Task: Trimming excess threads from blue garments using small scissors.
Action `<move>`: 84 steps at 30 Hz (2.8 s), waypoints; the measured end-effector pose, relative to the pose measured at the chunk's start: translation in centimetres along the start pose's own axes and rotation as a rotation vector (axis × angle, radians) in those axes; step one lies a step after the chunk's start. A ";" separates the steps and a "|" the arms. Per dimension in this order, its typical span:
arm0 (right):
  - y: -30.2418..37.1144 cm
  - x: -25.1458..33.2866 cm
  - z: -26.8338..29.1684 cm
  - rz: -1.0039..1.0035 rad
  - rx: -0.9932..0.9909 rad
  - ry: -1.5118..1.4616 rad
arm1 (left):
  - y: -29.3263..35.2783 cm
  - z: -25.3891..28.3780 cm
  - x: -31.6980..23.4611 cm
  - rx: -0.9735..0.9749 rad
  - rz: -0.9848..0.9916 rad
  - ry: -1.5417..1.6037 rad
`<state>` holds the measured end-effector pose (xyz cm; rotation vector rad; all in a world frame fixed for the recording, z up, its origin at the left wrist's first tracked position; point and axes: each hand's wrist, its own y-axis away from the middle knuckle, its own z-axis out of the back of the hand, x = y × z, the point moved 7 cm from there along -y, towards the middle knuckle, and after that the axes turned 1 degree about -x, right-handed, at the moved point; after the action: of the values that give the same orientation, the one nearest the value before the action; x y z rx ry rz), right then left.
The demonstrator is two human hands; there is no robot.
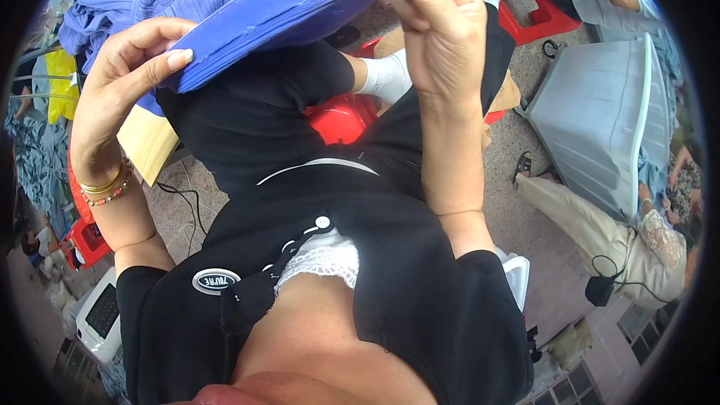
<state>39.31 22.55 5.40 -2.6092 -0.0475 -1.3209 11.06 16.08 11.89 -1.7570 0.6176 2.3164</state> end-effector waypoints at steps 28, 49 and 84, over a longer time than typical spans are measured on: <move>-2.6 3.0 6.9 0.037 -0.072 -0.141 | 3.9 4.5 3.2 -0.114 0.037 -0.110; -4.7 5.3 15.4 0.060 -0.229 0.018 | 6.1 6.5 6.0 -0.212 0.010 0.001; -9.3 -4.5 26.1 -0.262 -0.600 0.150 | 8.4 6.2 10.9 -0.296 0.060 0.239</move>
<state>56.17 37.34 -11.57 -3.0547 0.0399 -1.8595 -0.77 9.92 4.77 -2.1974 0.3790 2.3558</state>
